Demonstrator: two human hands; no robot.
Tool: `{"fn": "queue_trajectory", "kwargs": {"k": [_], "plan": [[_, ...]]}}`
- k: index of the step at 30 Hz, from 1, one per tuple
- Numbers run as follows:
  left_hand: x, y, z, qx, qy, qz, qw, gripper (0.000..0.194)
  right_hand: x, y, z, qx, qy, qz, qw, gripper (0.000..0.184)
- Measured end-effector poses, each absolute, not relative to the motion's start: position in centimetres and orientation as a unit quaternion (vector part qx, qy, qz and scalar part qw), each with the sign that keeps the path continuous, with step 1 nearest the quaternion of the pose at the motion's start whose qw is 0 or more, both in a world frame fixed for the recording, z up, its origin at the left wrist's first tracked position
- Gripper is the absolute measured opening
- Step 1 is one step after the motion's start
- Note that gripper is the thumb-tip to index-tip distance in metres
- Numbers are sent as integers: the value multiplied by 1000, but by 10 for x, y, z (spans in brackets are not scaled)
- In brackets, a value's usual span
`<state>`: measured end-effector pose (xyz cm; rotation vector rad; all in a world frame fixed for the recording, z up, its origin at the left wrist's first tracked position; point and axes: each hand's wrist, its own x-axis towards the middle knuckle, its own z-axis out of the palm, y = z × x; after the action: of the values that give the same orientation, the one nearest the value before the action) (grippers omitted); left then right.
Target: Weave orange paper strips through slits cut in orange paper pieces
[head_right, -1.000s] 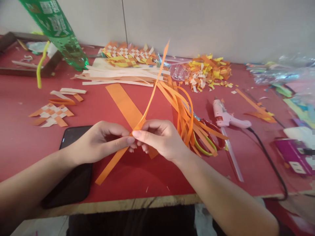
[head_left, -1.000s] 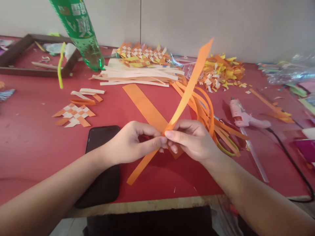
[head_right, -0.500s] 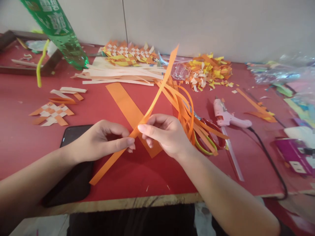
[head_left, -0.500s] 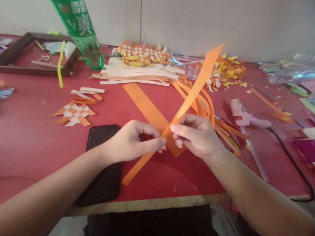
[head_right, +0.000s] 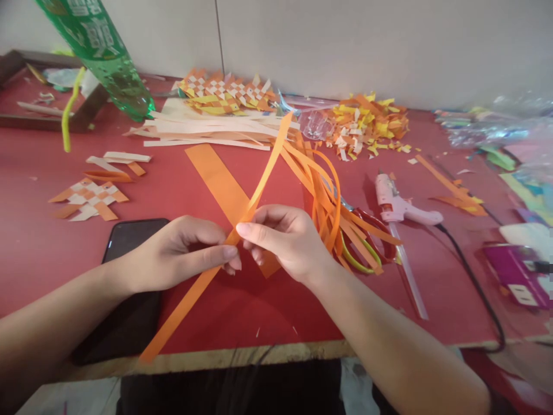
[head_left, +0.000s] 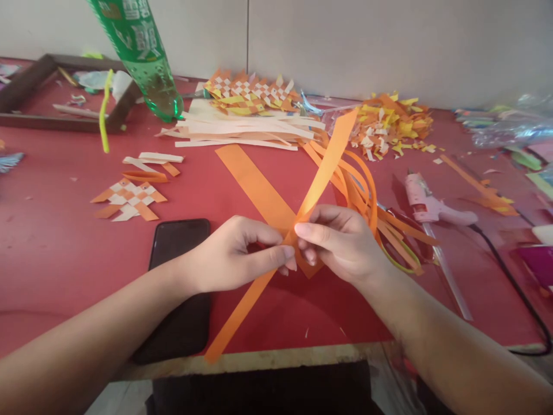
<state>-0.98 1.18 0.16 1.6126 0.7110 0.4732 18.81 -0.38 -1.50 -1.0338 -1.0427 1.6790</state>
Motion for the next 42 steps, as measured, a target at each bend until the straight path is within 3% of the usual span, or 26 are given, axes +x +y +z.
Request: {"fn": "queue_trajectory", "kwargs": {"k": [16,23,29,42], "plan": [[-10,12,1,667,293,198,656,22,186,-4,-14,-375,-385,709,457,24],[-10,15,-1,693,307,240,606,16,185,-6,-17,-341,-428,707,448,17],[-10,13,-2,717,304,246,576,25,186,-4,-13,-389,-386,705,450,18],[-12,15,-1,715,309,232,583,26,188,-2,-11,-397,-366,707,457,18]]}}
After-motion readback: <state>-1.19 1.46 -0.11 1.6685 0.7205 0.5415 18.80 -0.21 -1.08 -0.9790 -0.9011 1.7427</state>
